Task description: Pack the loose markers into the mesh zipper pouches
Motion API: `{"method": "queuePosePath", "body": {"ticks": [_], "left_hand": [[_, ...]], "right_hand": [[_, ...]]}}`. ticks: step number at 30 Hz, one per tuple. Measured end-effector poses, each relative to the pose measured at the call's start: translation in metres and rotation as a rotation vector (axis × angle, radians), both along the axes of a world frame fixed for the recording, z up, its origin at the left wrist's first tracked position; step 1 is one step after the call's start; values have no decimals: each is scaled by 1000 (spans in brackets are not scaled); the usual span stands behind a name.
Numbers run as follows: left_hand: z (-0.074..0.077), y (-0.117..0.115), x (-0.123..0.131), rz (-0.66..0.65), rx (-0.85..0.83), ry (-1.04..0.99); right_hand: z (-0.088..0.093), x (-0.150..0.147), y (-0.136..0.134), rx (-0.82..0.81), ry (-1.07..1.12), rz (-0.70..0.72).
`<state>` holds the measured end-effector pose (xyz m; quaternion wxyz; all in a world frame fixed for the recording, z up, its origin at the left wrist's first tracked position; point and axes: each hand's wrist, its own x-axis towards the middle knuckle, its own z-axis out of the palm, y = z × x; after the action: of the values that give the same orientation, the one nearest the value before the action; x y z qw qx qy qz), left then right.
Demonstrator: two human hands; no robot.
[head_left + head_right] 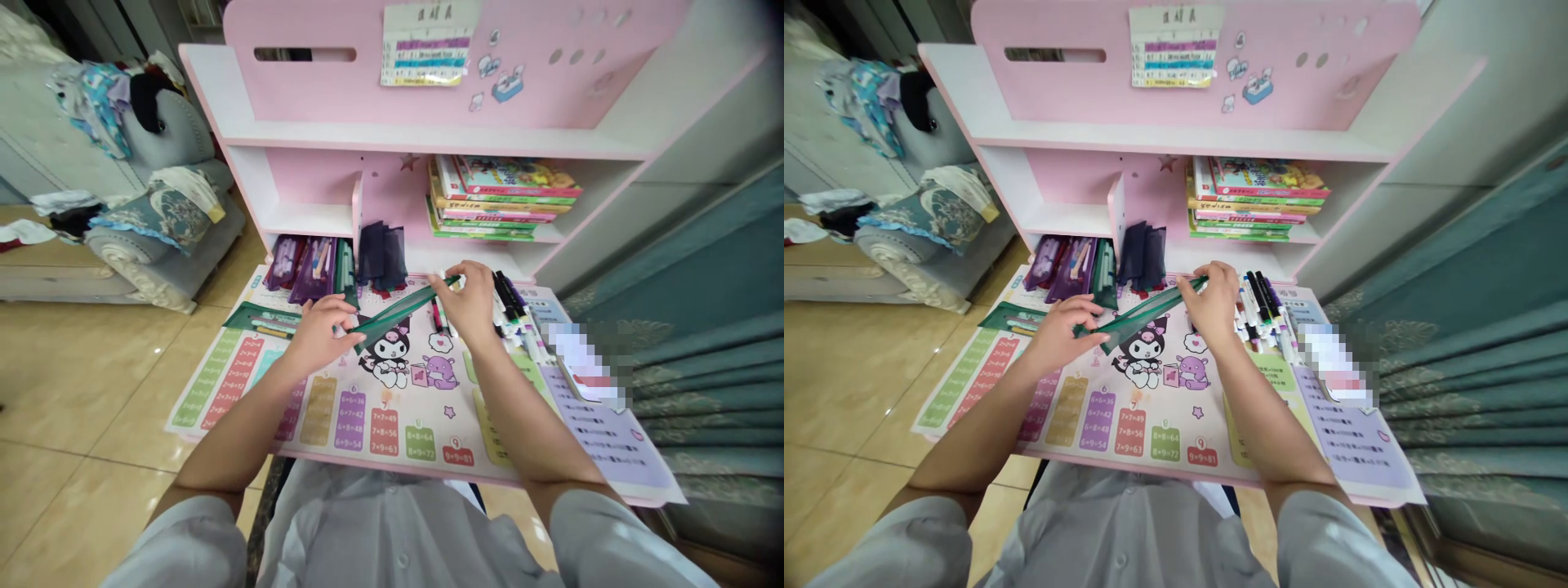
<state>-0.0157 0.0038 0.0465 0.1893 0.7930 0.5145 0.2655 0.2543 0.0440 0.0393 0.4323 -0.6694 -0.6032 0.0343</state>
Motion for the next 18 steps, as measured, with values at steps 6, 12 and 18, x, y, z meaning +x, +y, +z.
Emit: {"method": "queuePosePath", "body": {"ticks": [6,12,18], "left_hand": [[-14,-16,26,119,151,-56],[-23,-23,36,108,159,-34],[-35,-26,44,57,157,-15]], "right_hand": [[-24,-26,-3,-88,33,55],[-22,-32,-8,-343,105,299],[-23,-37,-7,-484,-45,329]]}}
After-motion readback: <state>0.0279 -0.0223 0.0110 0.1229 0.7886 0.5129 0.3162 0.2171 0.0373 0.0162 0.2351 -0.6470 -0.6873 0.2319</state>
